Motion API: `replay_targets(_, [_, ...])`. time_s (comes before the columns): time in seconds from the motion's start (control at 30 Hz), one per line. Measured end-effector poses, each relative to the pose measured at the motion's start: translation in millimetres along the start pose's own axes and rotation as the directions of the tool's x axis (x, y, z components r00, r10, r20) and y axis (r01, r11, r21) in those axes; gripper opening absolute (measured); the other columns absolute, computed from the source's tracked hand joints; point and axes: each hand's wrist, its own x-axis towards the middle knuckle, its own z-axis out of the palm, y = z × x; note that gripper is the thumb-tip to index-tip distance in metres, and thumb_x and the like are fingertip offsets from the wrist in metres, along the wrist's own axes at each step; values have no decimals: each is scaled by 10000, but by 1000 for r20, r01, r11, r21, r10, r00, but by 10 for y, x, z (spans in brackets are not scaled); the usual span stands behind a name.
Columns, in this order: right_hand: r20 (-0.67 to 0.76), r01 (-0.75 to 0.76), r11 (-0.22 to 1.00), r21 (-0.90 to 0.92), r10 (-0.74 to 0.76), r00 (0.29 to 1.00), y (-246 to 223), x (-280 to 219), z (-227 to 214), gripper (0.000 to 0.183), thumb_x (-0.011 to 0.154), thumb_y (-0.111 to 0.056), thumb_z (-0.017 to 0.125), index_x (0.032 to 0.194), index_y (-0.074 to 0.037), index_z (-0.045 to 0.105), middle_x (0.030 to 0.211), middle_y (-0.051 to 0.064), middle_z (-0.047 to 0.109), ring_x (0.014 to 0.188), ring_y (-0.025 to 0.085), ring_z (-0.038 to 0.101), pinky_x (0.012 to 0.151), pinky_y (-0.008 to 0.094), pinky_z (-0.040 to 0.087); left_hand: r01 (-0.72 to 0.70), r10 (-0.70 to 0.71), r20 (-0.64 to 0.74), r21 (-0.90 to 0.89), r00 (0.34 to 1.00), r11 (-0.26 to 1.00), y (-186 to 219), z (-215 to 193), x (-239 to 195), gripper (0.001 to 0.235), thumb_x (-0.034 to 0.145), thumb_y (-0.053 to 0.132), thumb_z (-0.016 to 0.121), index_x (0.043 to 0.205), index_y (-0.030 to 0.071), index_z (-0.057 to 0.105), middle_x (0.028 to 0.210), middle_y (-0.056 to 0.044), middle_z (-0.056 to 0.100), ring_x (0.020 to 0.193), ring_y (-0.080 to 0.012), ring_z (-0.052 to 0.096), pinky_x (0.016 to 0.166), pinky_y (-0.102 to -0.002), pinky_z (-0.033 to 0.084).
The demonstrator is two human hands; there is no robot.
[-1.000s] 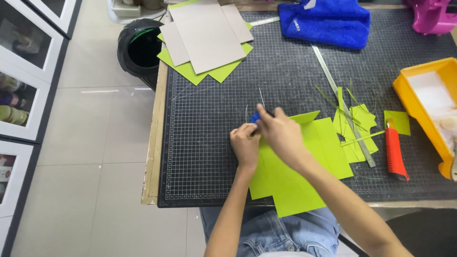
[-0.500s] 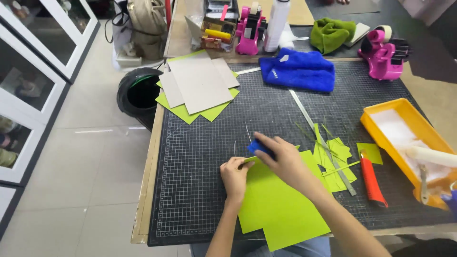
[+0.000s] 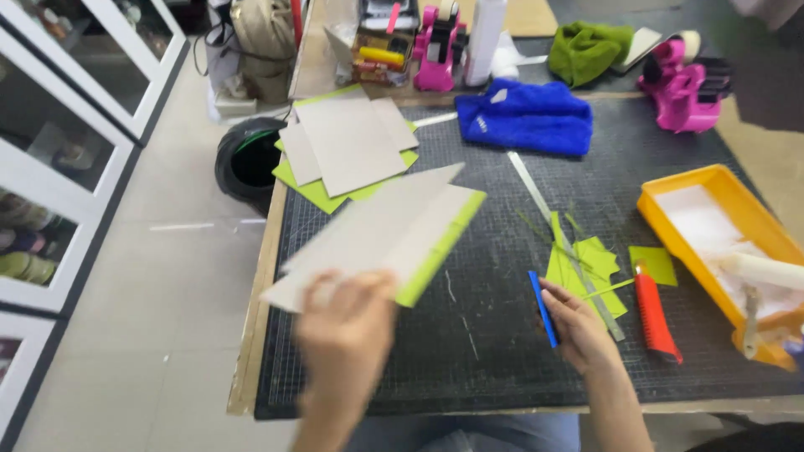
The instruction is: Applying glue to the edges of a cardboard template and folding paper over them to create a finished craft object.
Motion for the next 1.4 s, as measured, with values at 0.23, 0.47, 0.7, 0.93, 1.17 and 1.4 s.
replay_targets(0.23, [-67, 202, 972, -122, -211, 975, 81, -86, -434, 296, 916, -2, 636, 1178, -129, 587, 1041, 22, 681, 962, 69, 631, 878, 177, 477, 172, -109, 459, -97, 882, 980, 607, 1165, -1532, 230, 753, 184, 846, 913, 79, 718, 1014, -63, 680, 879, -233, 630, 933, -435, 445])
replay_targets(0.47, [-124, 170, 640, -749, -387, 914, -371, -560, 133, 385, 999, -32, 556, 1382, -28, 515, 1301, 138, 603, 1219, 227, 561, 1055, 342, 442, 256, -121, 555, -173, 823, 951, -17, 1617, -1068, 179, 948, 105, 624, 1082, 55, 731, 1337, -165, 626, 1227, -327, 588, 1064, -519, 406])
replay_targets(0.7, [124, 310, 299, -902, -510, 851, -229, -453, 348, 549, 950, -43, 711, 1459, 0, 510, 1299, 362, 573, 1191, 591, 514, 942, 672, 441, 142, -55, 700, -66, 712, 988, -65, 2653, -1126, 473, 1042, 457, 461, 1500, 343, 469, 1636, -34, 322, 1523, -295, 242, 1154, -682, 154])
replay_targets(0.93, [559, 538, -192, -821, -466, 686, -137, 131, -2, 480, 876, -140, 843, 1319, -266, 709, 1065, -31, 657, 1018, 168, 607, 969, 336, 257, 118, -53, 752, -32, 657, 993, -32, 2525, -1072, 503, 1082, 400, 307, 1581, 347, 326, 1677, -18, 224, 1546, -275, 178, 1178, -672, 76])
replay_targets(1.17, [774, 764, -204, -612, -355, 525, -261, 472, 15, 357, 845, -105, 856, 1172, -226, 781, 975, 20, 713, 873, 210, 622, 864, 358, 249, -11, 76, 770, -89, 633, 996, -181, 2659, -1096, 520, 1082, 445, 290, 1598, 397, 243, 1686, 28, 157, 1550, -241, 142, 1176, -678, 111])
replay_targets(1.4, [826, 830, -160, -534, -308, 472, -272, 529, 94, 385, 822, -68, 840, 1169, -221, 776, 952, 32, 715, 836, 231, 606, 838, 388, 236, -96, 202, 720, -186, 664, 978, -350, 2810, -1042, 509, 1068, 455, 322, 1574, 397, 313, 1669, 46, 200, 1534, -233, 189, 1164, -674, 140])
